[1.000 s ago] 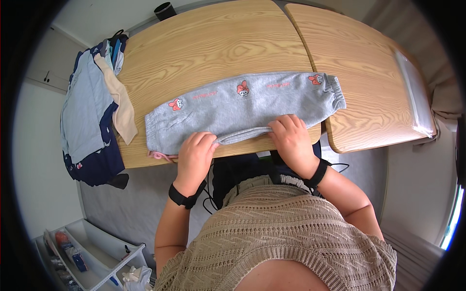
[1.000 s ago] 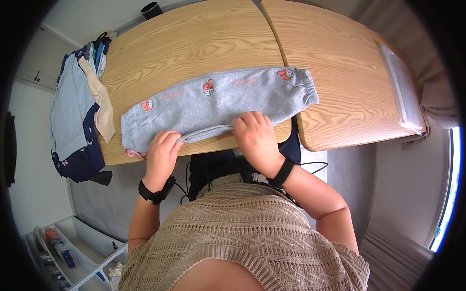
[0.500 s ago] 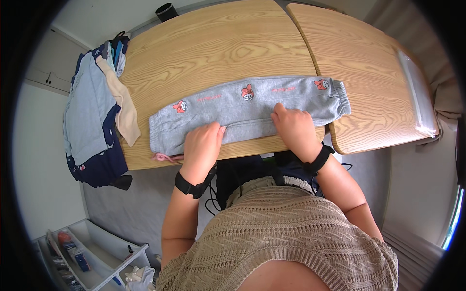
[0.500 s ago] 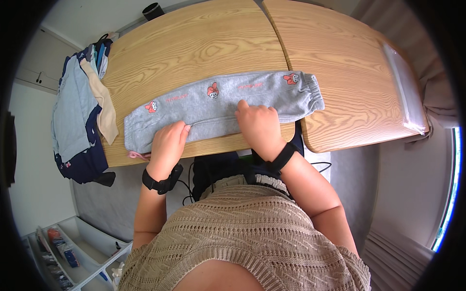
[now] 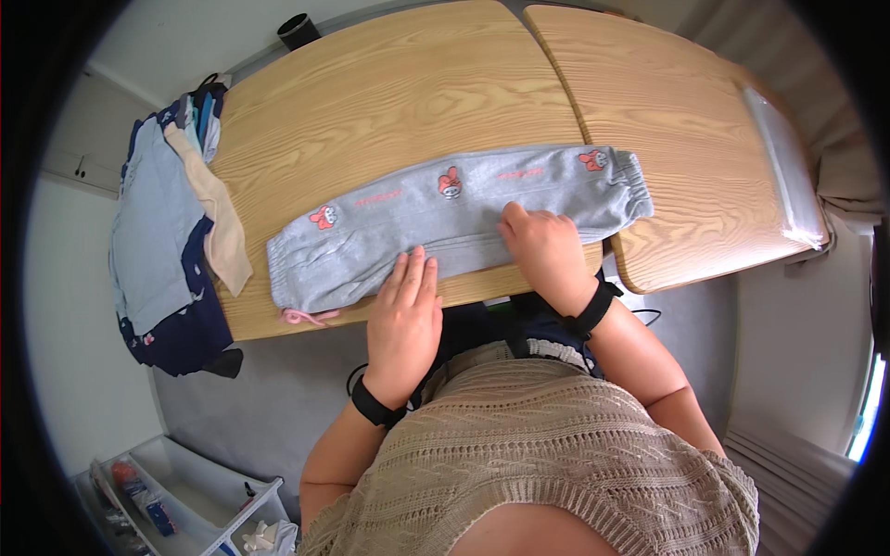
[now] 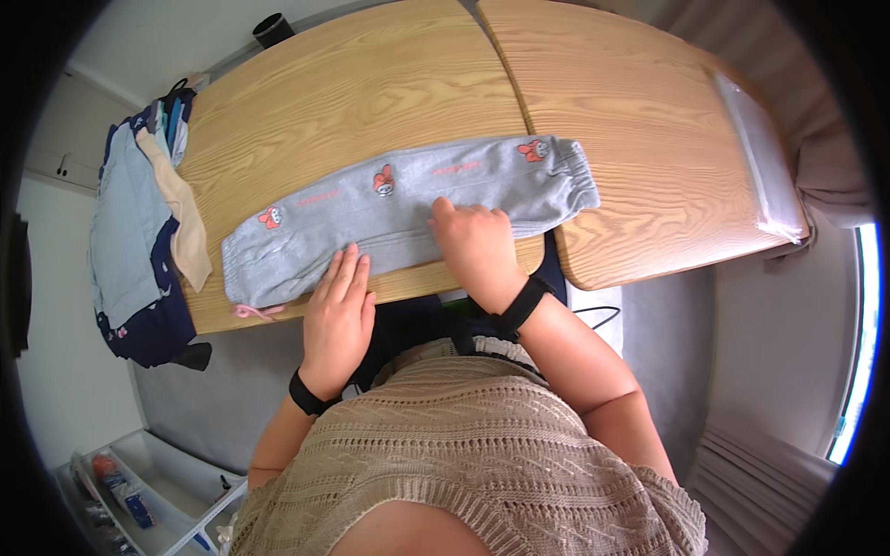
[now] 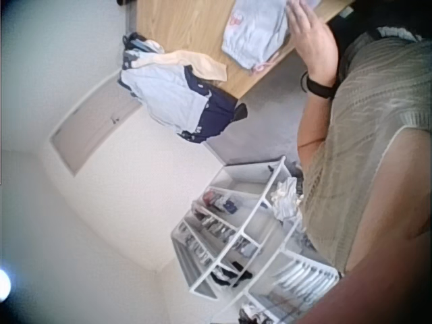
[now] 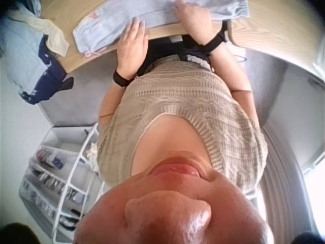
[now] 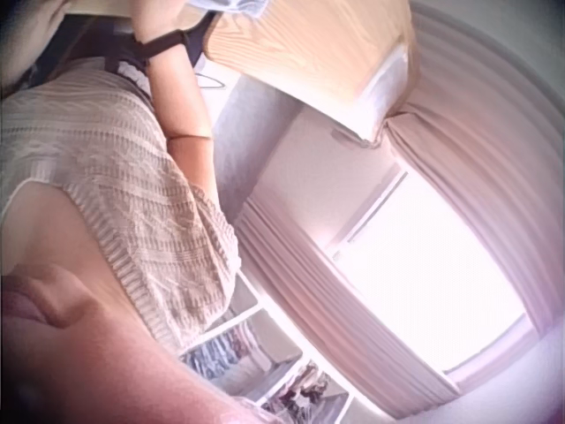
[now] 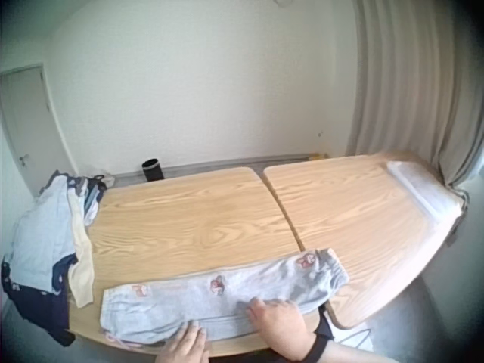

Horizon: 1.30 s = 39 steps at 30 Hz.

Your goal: Folding a pair of pants and a shirt and placing them into individual plastic bags.

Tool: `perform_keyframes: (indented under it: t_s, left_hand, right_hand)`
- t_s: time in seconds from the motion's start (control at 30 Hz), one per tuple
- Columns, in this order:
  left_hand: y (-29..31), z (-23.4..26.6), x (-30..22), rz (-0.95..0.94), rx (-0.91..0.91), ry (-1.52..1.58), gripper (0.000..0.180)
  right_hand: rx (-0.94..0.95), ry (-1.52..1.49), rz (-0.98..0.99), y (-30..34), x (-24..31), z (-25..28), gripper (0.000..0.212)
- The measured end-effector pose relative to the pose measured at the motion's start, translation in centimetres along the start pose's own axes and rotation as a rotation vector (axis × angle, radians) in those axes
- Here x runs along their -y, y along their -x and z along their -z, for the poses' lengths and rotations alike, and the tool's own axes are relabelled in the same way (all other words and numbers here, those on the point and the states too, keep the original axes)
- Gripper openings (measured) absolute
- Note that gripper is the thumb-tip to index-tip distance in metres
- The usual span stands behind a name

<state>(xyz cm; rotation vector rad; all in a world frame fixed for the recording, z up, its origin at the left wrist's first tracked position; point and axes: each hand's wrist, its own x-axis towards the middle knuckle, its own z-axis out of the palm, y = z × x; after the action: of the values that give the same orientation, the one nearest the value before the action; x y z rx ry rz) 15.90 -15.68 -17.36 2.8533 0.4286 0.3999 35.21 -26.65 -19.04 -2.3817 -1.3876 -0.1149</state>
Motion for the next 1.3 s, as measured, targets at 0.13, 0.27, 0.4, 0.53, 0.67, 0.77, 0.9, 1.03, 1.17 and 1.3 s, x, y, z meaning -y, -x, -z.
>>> perform_keyframes:
  t_s: [0.13, 0.27, 0.4, 0.53, 0.67, 0.77, 0.9, 1.03, 1.17, 1.3]
  left_hand:
    - [0.0, 0.1, 0.2, 0.038, 0.041, 0.009, 0.043]
    - [0.1, 0.0, 0.2, 0.039, 0.053, 0.017, 0.045]
    - [0.1, 0.0, 0.2, 0.046, 0.053, 0.007, 0.045]
    - [-0.1, 0.4, -0.2, 0.057, 0.064, 0.045, 0.043]
    - [-0.3, 0.2, -0.3, 0.034, 0.064, 0.084, 0.043]
    - [-1.4, -0.1, -1.2, 0.012, 0.060, 0.094, 0.045]
    - [-2.1, -0.9, -1.6, -0.025, 0.031, 0.070, 0.049]
    - [-2.1, -1.2, -1.4, -0.026, 0.020, 0.079, 0.051]
    - [-1.9, -1.2, -1.5, -0.030, 0.006, 0.074, 0.052]
    - [-1.7, -1.2, -1.5, -0.019, -0.004, 0.073, 0.052]
  right_hand:
    - [-0.095, -0.119, 0.018, 0.8, -3.9, 3.2, 0.017]
    - [-0.345, 0.143, -0.214, 1.4, -8.6, 7.4, 0.030]
    - [-0.065, -0.149, -0.604, 1.9, -12.2, 7.1, 0.050]
    - [0.125, -0.352, -0.666, 1.1, -13.0, 7.7, 0.045]
    - [-0.087, -0.876, -0.578, 0.9, -13.3, 8.9, 0.030]
    - [-0.240, -0.840, -0.624, 0.4, -13.6, 10.6, 0.030]
    - [-0.115, -0.556, -0.678, 1.3, -16.3, 7.3, 0.031]
    - [-0.273, -1.138, -0.782, 1.7, -14.5, 6.4, 0.033]
    - [-0.440, -1.656, -0.826, 1.1, -12.3, 6.2, 0.031]
    - [-0.310, -0.227, -0.559, -1.0, -8.4, 9.3, 0.031]
